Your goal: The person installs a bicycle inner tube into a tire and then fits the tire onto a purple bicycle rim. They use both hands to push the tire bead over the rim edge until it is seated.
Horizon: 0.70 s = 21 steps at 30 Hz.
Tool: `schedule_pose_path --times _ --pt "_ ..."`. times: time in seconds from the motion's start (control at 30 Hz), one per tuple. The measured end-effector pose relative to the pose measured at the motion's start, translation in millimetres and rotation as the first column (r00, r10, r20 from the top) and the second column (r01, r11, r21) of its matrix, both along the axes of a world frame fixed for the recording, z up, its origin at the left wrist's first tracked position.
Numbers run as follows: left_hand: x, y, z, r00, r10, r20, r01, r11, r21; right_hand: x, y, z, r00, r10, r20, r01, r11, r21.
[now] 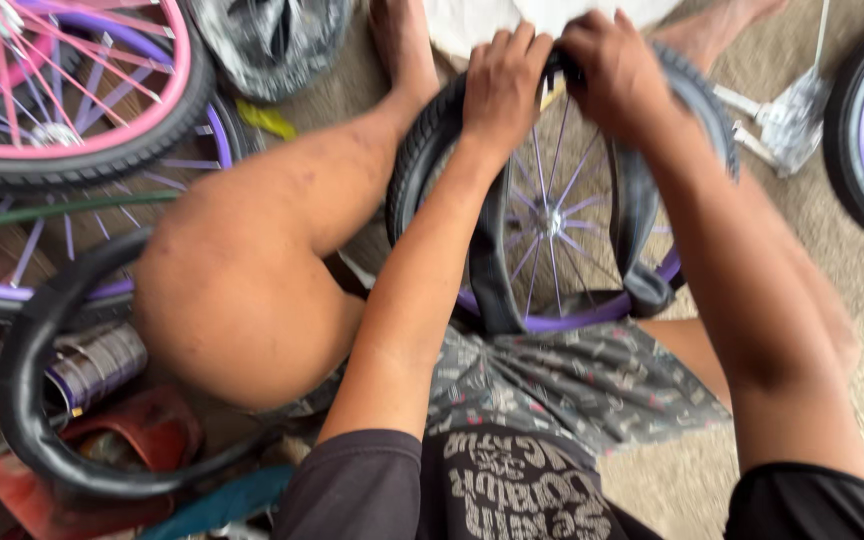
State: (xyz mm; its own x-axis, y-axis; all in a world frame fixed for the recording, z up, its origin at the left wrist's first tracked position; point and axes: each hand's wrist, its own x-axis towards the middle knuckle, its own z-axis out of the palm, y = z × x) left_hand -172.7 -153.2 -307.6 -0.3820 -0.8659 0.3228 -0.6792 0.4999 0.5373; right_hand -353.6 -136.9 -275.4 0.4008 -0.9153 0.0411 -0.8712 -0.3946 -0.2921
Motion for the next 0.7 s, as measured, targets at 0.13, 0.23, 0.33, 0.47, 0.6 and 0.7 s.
schedule_pose_path --times 0.13,0.23,0.33,0.47,0.6,0.7 --pt "17.4 -14.8 6.0 0.998 -0.039 0.059 0.036 0.998 0.047 0.0 52.6 12.5 0.974 -0.227 0.008 0.226 0.967 -0.113" --pt "43.3 -20.0 6.9 0.987 -0.130 0.097 0.096 0.951 0.293 -27.3 96.4 13.5 0.868 -0.482 0.119 0.487 0.873 -0.013" --pt "55.7 -30.3 7.6 0.981 -0.147 0.127 0.073 0.883 0.463 -57.0 118.6 2.7 0.771 -0.628 0.106 0.624 0.778 0.070" --pt "75.7 -32.9 9.6 0.989 -0.116 0.096 0.046 0.840 0.541 -64.7 112.7 -12.0 0.754 -0.656 0.039 0.651 0.753 0.096" --pt "91.2 -39.0 22.2 0.947 0.232 0.221 -0.062 0.810 -0.584 -62.8 87.0 7.4 0.799 -0.601 -0.008 0.601 0.798 0.042" --pt "103.7 -38.3 45.6 0.999 0.016 0.028 -0.029 0.799 0.601 -58.1 73.6 29.2 0.867 -0.497 0.036 0.498 0.864 -0.070"
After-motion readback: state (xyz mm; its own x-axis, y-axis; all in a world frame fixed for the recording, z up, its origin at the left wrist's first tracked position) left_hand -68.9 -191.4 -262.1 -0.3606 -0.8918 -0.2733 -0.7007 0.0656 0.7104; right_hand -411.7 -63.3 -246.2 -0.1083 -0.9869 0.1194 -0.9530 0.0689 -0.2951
